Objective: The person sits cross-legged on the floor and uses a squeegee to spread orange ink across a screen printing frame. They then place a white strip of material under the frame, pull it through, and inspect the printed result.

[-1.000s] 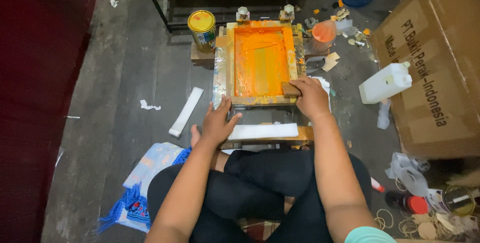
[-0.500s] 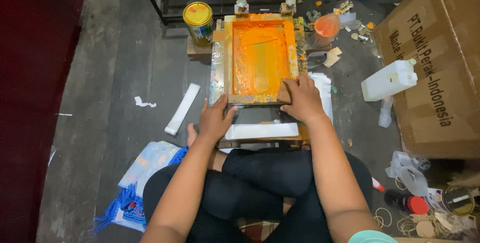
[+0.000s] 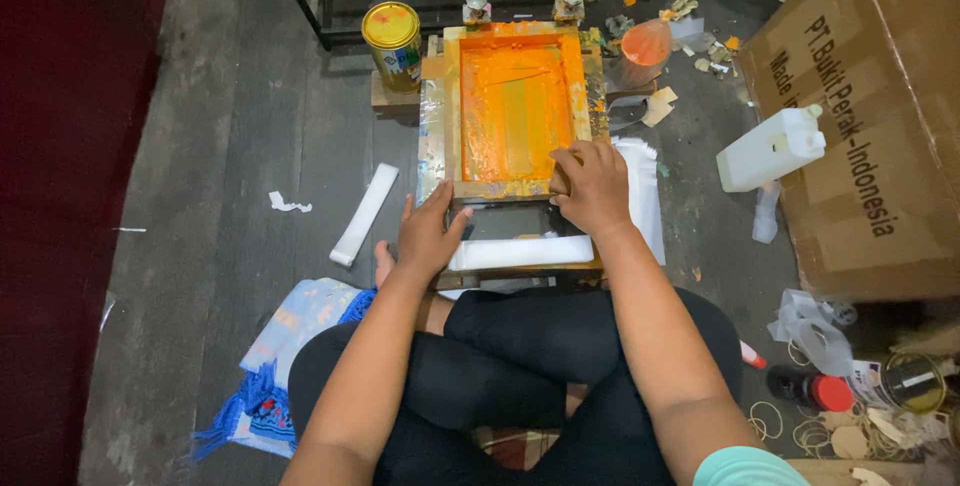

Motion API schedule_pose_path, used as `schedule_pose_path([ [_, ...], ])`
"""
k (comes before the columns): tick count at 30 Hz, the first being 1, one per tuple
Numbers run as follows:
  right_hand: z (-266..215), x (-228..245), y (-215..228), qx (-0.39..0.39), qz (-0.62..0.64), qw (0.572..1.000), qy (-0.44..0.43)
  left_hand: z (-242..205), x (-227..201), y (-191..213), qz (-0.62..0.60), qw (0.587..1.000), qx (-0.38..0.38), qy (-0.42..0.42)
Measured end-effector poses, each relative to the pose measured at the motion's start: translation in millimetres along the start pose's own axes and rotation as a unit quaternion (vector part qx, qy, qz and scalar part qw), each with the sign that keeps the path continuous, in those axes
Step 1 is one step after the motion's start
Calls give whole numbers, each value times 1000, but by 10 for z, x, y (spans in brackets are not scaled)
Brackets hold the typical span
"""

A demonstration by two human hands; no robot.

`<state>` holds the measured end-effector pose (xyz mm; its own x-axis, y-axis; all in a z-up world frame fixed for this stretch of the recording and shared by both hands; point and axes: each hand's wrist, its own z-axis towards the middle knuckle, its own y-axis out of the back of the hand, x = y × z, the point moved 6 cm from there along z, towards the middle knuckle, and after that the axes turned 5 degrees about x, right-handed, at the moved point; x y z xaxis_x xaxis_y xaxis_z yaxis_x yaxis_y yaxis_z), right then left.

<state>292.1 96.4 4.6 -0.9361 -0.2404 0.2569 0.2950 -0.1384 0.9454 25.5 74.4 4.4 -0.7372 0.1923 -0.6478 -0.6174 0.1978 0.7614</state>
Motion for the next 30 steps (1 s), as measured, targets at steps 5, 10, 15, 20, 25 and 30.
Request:
schedule_pose_path([
  [5,-13,7,3,-49,5,999,21,-33,-76,93,-29,999,-15,-1],
  [10,-78,159,286,-107,8,993,42,-13,36,61,-89,995,-48,8],
  [15,-115,183,425,-223,-1,973,66,47,222,-52,-42,995,-86,-7],
  [20,-85,187,427,-251,-9,966,56,46,6,-252,59,992,-14,-115],
  [25,-67,144,382,-262,-13,964,40,-19,-349,-371,155,965,36,-210],
  [30,-30,161,368,-260,-16,965,22,2,-476,-568,220,949,98,-201],
])
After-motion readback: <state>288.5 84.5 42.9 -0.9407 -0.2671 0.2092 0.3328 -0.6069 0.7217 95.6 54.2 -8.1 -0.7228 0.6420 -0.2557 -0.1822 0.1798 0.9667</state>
